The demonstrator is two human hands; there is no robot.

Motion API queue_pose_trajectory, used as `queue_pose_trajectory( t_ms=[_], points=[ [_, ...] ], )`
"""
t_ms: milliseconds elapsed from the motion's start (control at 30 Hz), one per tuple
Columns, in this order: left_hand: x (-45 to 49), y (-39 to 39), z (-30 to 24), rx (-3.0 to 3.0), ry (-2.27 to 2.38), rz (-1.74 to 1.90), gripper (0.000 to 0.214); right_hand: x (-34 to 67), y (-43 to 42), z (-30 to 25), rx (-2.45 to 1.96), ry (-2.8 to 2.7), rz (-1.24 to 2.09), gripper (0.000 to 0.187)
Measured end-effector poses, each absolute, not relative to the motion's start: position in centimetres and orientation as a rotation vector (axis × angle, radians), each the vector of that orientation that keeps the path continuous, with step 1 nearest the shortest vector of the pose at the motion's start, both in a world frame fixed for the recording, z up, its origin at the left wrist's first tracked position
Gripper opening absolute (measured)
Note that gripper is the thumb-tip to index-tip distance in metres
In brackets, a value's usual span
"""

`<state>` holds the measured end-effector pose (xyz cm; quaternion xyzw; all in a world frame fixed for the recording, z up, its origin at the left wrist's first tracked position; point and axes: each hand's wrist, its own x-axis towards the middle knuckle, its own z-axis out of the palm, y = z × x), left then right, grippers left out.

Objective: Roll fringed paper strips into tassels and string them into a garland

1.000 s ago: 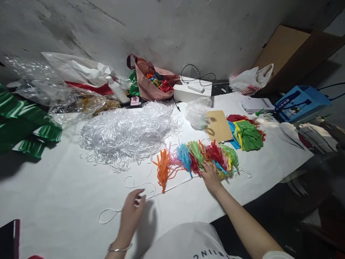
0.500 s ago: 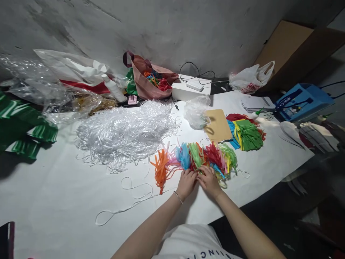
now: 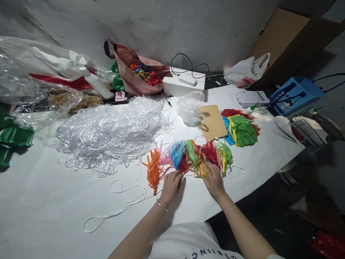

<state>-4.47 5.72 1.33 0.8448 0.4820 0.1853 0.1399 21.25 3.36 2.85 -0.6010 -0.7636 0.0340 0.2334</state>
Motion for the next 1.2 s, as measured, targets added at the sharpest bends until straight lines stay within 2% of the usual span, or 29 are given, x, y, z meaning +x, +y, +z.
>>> queue_pose_trajectory(
  t_ms=[267,433,567,767,967,1200],
  points=[
    [-7.0,4.9,1.3,2.411,1.535,0.567,0.022,18.4,2.6,3.0,-1.641,-2.141,0.133,0.017],
    [-5.5,5.9,1.5,2.539,1.367,0.478,0.035,14.2,4.0,2.1,-1.621,-2.274,0.17,0.022],
    [-4.2,7.1,1.5,2.611,1.263,0.412,0.03,13.1,5.2,1.0,-1.641,-2.362,0.154,0.017],
    [-5.3,7.4,1.7,2.589,1.382,0.362,0.019,16.4,5.3,2.1,-1.634,-2.413,0.122,0.022],
    [-9.0,5.7,2.5,2.535,1.602,0.337,0.02,21.0,5.2,4.2,-1.722,-2.346,0.064,0.019],
    [-15.0,4.1,3.0,2.423,1.888,0.375,0.02,24.5,6.4,3.7,-1.83,-2.258,-0.014,0.019]
  ],
)
